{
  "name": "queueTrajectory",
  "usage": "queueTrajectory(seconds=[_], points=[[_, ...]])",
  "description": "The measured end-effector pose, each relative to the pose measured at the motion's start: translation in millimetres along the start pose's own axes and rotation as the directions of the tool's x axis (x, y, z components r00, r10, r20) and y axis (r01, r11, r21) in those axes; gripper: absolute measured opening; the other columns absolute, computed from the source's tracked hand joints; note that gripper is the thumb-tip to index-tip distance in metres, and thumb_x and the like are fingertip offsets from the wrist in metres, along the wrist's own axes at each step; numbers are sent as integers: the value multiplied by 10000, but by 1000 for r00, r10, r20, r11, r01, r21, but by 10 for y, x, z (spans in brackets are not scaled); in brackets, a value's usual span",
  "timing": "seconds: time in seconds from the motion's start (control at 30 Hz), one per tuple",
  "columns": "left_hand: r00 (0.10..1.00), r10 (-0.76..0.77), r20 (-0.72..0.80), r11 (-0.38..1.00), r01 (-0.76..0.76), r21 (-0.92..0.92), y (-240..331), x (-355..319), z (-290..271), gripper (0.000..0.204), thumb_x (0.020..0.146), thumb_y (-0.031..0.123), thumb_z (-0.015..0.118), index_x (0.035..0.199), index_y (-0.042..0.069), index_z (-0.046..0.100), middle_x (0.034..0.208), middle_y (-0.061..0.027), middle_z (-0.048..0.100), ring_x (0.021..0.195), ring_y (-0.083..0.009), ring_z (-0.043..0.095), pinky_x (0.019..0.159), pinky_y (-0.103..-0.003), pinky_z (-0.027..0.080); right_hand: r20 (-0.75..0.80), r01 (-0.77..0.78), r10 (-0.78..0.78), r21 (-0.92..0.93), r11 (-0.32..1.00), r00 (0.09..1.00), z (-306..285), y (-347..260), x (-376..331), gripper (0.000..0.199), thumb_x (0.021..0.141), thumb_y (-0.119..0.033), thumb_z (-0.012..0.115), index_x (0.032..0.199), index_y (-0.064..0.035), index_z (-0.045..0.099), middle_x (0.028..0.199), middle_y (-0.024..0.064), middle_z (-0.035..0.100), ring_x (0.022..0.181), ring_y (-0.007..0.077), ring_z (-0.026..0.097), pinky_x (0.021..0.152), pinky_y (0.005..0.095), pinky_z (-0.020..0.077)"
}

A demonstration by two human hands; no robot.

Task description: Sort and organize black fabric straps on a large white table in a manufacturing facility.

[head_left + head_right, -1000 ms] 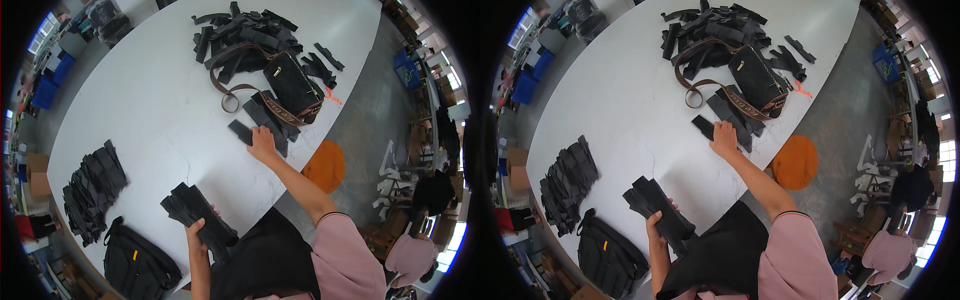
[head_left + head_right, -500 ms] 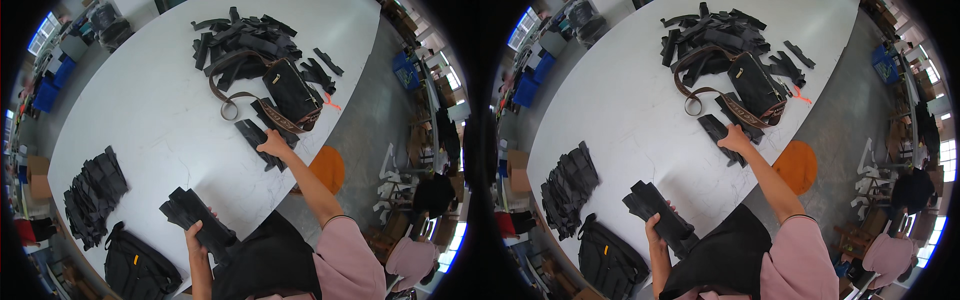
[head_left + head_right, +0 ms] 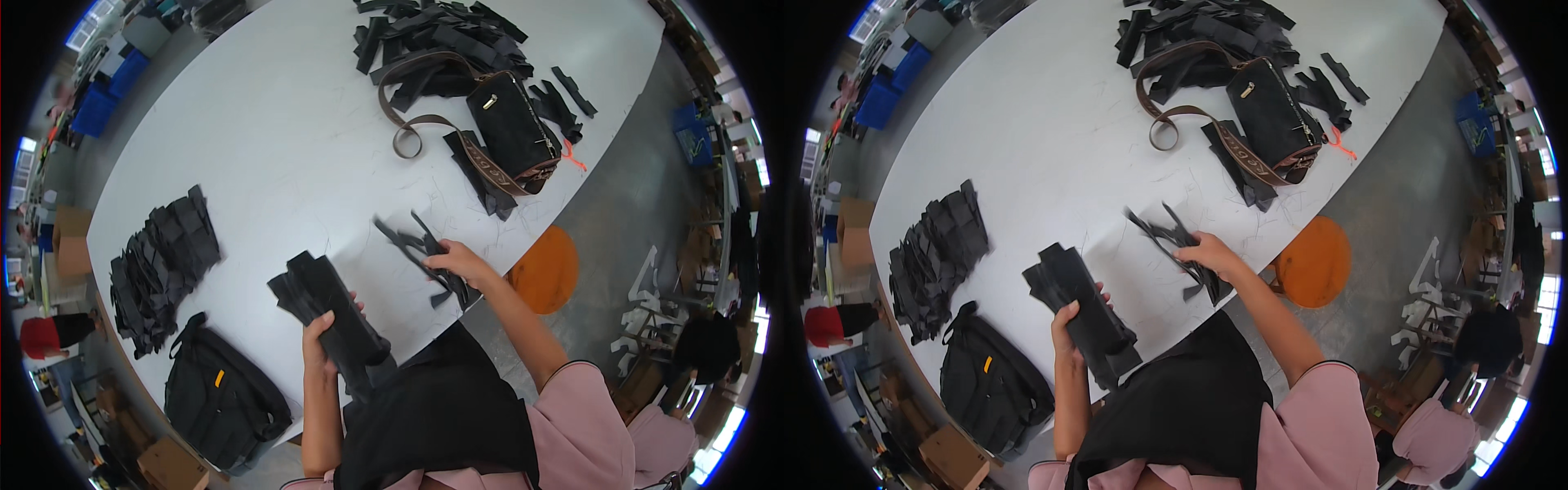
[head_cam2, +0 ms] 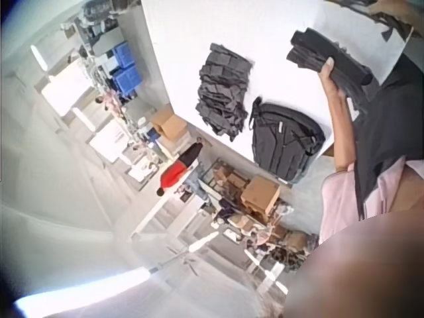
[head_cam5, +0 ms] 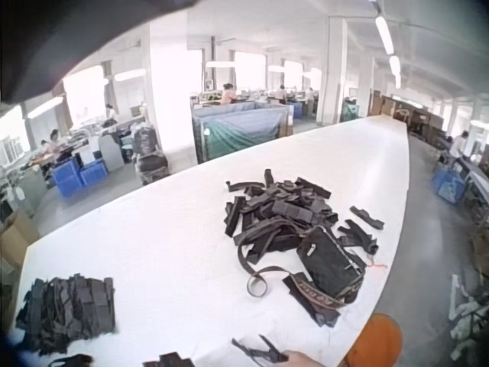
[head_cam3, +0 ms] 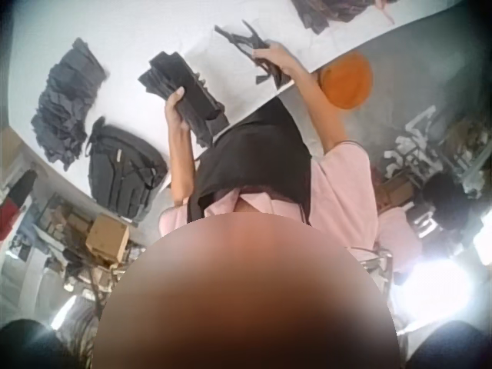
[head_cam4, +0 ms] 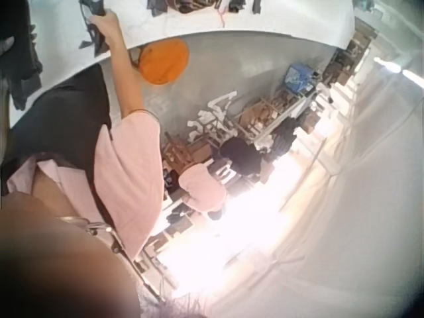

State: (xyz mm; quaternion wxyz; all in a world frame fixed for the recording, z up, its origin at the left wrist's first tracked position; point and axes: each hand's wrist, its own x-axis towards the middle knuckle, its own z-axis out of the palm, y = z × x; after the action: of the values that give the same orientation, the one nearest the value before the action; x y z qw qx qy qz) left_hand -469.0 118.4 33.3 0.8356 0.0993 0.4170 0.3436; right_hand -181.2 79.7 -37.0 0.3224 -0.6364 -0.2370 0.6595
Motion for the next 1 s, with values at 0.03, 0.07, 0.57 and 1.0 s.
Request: queueTrajectory(seconds=[0.03,0.07,0.57,1.0], points=[[1000,11,-20,1000,-11,-6,41,-1,6,607,683,162,621,1213,-69,440,1099,-213,567,986,-334,588,822,-437,512,-226,-98,-83,-686,721,971,126,-64,-51,478,774,-232,671,1103,66,495,874,118,600,752,206,643,653,271,532],[998,68,-18,990,-65,126,91,19,57,587,688,155,621,1202,-72,450,1095,-208,571,980,-325,592,811,-427,516,-43,-54,46,-208,977,998,161,-90,-75,495,777,-250,672,1115,61,489,866,118,593,752,208,639,665,279,533],[999,33,-12,947,-27,320,-302,133,-279,667,743,209,719,1283,23,373,1114,-75,520,979,-170,533,829,-309,458,-90,419,-450,-236,877,889,1774,326,-353,841,859,-463,536,1369,83,149,1365,360,199,1286,454,217,1055,498,194],[931,-75,356,989,116,-95,-343,16,-289,675,746,505,608,1091,-60,474,846,-225,603,766,-298,639,658,-376,561,-265,191,-712,-850,491,650,-63,-178,15,537,804,-295,645,1207,17,475,1183,184,518,1089,330,474,947,419,363]])
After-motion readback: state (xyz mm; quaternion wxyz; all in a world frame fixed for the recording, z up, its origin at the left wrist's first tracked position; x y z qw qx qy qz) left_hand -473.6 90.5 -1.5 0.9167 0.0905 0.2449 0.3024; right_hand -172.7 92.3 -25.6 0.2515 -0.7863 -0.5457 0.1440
